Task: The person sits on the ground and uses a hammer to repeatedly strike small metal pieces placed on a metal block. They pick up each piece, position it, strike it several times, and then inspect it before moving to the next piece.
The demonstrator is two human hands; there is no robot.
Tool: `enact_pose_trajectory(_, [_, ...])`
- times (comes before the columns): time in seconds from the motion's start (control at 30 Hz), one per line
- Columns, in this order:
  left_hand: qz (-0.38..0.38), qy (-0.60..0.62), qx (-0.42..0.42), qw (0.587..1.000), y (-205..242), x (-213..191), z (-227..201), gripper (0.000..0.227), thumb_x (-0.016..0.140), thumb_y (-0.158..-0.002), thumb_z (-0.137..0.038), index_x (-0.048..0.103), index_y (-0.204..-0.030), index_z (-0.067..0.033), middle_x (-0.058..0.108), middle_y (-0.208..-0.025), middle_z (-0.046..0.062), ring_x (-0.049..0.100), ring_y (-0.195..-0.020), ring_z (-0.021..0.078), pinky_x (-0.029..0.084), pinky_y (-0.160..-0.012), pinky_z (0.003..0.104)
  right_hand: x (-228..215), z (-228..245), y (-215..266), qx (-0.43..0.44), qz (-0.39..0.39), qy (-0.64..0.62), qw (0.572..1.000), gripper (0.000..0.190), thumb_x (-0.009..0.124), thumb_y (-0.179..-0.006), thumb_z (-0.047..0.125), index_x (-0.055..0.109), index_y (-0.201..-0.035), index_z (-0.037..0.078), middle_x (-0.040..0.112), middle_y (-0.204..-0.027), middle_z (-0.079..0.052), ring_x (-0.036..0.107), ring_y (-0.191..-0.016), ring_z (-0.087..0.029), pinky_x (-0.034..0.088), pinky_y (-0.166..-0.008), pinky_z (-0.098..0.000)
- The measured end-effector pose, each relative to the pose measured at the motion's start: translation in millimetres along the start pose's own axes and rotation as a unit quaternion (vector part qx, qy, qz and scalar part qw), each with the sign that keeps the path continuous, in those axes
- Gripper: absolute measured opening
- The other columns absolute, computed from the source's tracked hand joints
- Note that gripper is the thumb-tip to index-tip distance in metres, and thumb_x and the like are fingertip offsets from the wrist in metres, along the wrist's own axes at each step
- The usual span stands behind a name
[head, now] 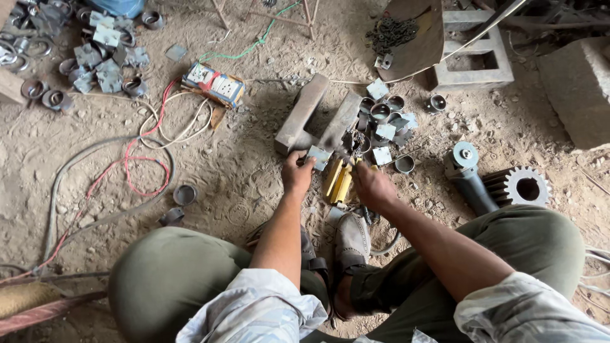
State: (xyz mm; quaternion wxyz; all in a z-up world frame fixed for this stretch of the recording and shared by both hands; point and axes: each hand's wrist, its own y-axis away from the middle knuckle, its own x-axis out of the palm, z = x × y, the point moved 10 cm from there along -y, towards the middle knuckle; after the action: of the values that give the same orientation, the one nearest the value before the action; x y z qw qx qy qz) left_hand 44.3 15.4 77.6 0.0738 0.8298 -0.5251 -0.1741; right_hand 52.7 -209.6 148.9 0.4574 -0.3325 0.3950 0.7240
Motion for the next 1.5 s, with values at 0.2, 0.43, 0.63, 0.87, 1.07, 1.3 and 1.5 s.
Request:
enact_pose_trajectory(0.2, [-0.025, -0.053, -0.023, 0.998, -9.5, 5.6, 18.9, 0.029, 0.077, -0.090, -0.027, 0.073, -0.117, -0.0147, 0.074, -0.112, 0.011, 0.072, -0.094, 0.0217, 0.059, -0.076, 0.037, 7.8, -14.0, 3.4, 0.003, 0.027, -0.016, 1.000, 0.034, 0.037, -0.110, 0.030, 0.059, -0.109, 0.004, 0.063, -0.066, -0.009, 0.043, -0.036, -0.012, 0.035, -0.026, -0.0297])
enact_pose_trajectory(0.43, [0.050, 0.030, -0.068, 0.996, 7.1, 11.6, 20.6, 0.052, 0.075, -0.091, -0.027, 0.062, -0.142, -0.0240, 0.071, -0.124, 0.008, 0.070, -0.088, 0.0177, 0.059, -0.073, 0.031, 29.4, -19.3, 0.6, 0.011, 0.046, 0.005, 0.999, 0.032, 0.038, -0.112, 0.029, 0.059, -0.110, 0.004, 0.062, -0.067, -0.011, 0.046, -0.039, -0.014, 0.039, -0.030, -0.0310])
enact_pose_trajectory(0.63, [0.058, 0.154, -0.142, 0.976, 24.1, 11.8, 9.8, 0.074, 0.073, -0.084, -0.013, 0.042, -0.149, -0.0250, 0.071, -0.119, 0.015, 0.071, -0.077, 0.0171, 0.062, -0.063, 0.026, 6.4, 2.2, 15.8, 0.068, 0.083, -0.125, 0.986, 0.033, 0.042, -0.111, 0.029, 0.062, -0.103, 0.003, 0.065, -0.067, -0.009, 0.049, -0.041, -0.013, 0.042, -0.031, -0.0305])
enact_pose_trajectory(0.87, [0.032, 0.192, -0.089, 0.977, 28.0, 0.9, 6.5, 0.023, 0.075, -0.092, -0.010, 0.071, -0.111, 0.0041, 0.075, -0.100, 0.018, 0.074, -0.076, 0.0168, 0.065, -0.065, 0.022, -90.1, 51.3, 10.6, -0.141, -0.182, -0.099, 0.968, 0.033, 0.041, -0.114, 0.023, 0.057, -0.099, 0.000, 0.066, -0.062, -0.011, 0.056, -0.038, -0.010, 0.043, -0.027, -0.0275])
enact_pose_trajectory(1.07, [0.039, 0.127, -0.140, 0.981, 15.5, 7.3, 20.8, 0.021, 0.079, -0.084, -0.013, 0.076, -0.102, -0.0028, 0.078, -0.088, 0.012, 0.072, -0.067, 0.0130, 0.061, -0.058, 0.023, -5.3, 7.1, -3.6, 0.001, 0.037, -0.064, 0.997, 0.032, 0.039, -0.112, 0.024, 0.058, -0.100, 0.003, 0.061, -0.061, -0.010, 0.046, -0.036, -0.015, 0.038, -0.026, -0.0302])
enact_pose_trajectory(1.3, [0.082, 0.144, -0.067, 0.984, 8.5, 9.9, 17.8, 0.012, 0.080, -0.091, -0.008, 0.077, -0.098, 0.0017, 0.075, -0.087, 0.014, 0.067, -0.067, 0.0123, 0.057, -0.056, 0.022, -61.9, 29.9, -8.5, -0.144, -0.152, -0.071, 0.975, 0.030, 0.044, -0.114, 0.024, 0.056, -0.096, 0.003, 0.063, -0.062, -0.010, 0.054, -0.039, -0.013, 0.040, -0.027, -0.0297])
enact_pose_trajectory(1.5, [0.077, 0.171, -0.095, 0.978, 5.1, 11.9, 15.4, 0.015, 0.080, -0.082, -0.010, 0.077, -0.096, -0.0031, 0.079, -0.086, 0.006, 0.073, -0.069, 0.0090, 0.060, -0.057, 0.022, -10.6, 8.6, -6.1, -0.015, 0.013, -0.051, 0.999, 0.023, 0.045, -0.108, 0.024, 0.053, -0.099, 0.005, 0.060, -0.062, -0.010, 0.046, -0.036, -0.014, 0.040, -0.025, -0.0307])
